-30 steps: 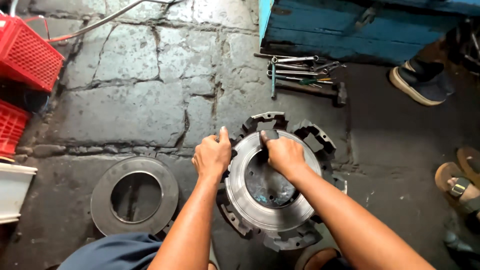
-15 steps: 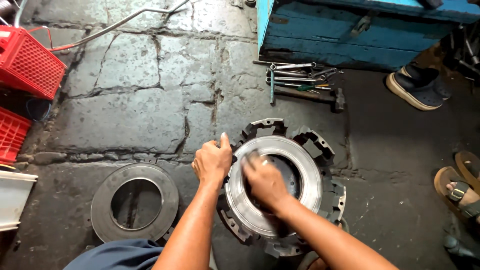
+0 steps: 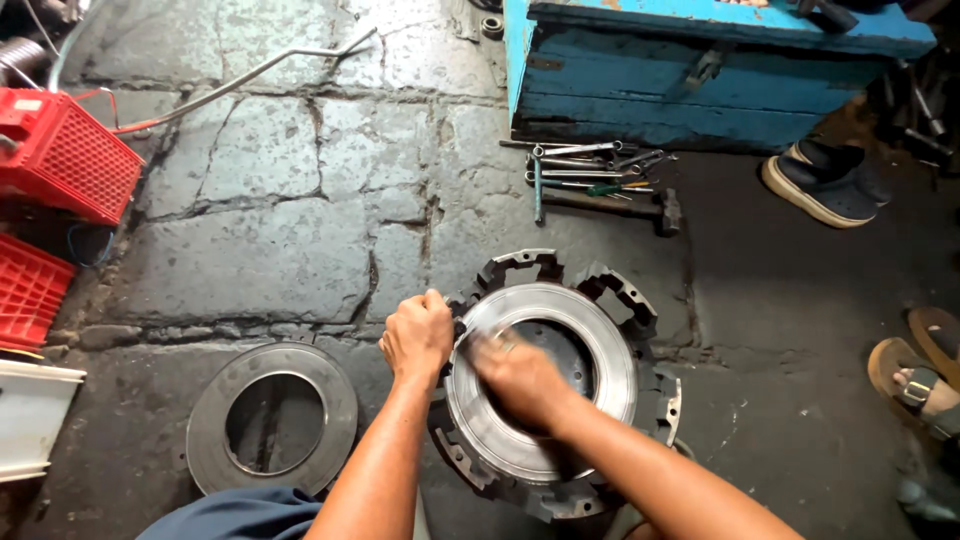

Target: The person wipes the metal surface of a clutch pressure plate with a cloth, cleaning the friction area and the surrounding mechanical components while rotating the part.

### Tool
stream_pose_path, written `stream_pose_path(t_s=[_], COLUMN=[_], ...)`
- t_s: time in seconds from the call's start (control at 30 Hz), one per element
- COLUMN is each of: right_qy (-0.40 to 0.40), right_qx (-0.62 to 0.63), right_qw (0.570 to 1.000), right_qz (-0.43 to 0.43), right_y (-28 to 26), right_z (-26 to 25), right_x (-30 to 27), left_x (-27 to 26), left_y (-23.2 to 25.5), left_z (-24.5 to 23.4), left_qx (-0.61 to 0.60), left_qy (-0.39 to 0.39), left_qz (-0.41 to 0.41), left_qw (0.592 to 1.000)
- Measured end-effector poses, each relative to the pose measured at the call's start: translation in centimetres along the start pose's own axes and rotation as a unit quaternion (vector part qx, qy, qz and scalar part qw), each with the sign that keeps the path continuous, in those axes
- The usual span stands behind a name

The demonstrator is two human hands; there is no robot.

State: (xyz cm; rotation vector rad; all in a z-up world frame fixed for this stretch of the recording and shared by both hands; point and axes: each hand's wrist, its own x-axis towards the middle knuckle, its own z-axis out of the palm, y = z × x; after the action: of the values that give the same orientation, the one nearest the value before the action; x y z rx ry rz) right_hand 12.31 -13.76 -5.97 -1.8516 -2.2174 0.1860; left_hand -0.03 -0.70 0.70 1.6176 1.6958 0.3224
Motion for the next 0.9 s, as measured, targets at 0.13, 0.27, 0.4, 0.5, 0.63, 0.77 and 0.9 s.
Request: stream_pose_path(t_s=[0.13,0.27,0.4,0.5,0.63,0.77,0.9], right_qy=[-0.008,0.029,-0.021,0.002,0.027,0.013,-0.029], right_qx=[-0.065,-0.067,-0.056,-0.031,-0.056,-0.069,-0.019], right_qw=[0.983,0.98,0.973,0.973,0.97,0.972,0.96], right_qz=[0.172,0.184,0.222,0.23,0.236,0.225,0.278], right_y=[5.1,5.3,4.3,3.5,3.9,4.9,3.4], right_z=[0.4,1.5,0.5,0.4,2.8,2.8,-0.3], right_x=[0.9,0.7,0.4,0.9,0.1,1.2,1.2], left_x=[-0.5,-0.6,-0.3,0.5,0.1,-0.3,-0.5], left_y=[-0.1,0.1,-0.2,0.4,-0.4,0.0,-0.8], left_z=[0.2,1.0,1.0,1.2,1.5,1.4,1.4], left_qx=[0.016,0.039,0.096,0.188,0.225,0.221,0.188], left_qy=[0.026,0.054,0.043,0.027,0.032,0.069,0.086], left_qz=[-0.007,-0.001,0.032,0.051,0.133,0.221,0.233], left_qw=[1.0,0.998,0.994,0.981,0.965,0.947,0.95])
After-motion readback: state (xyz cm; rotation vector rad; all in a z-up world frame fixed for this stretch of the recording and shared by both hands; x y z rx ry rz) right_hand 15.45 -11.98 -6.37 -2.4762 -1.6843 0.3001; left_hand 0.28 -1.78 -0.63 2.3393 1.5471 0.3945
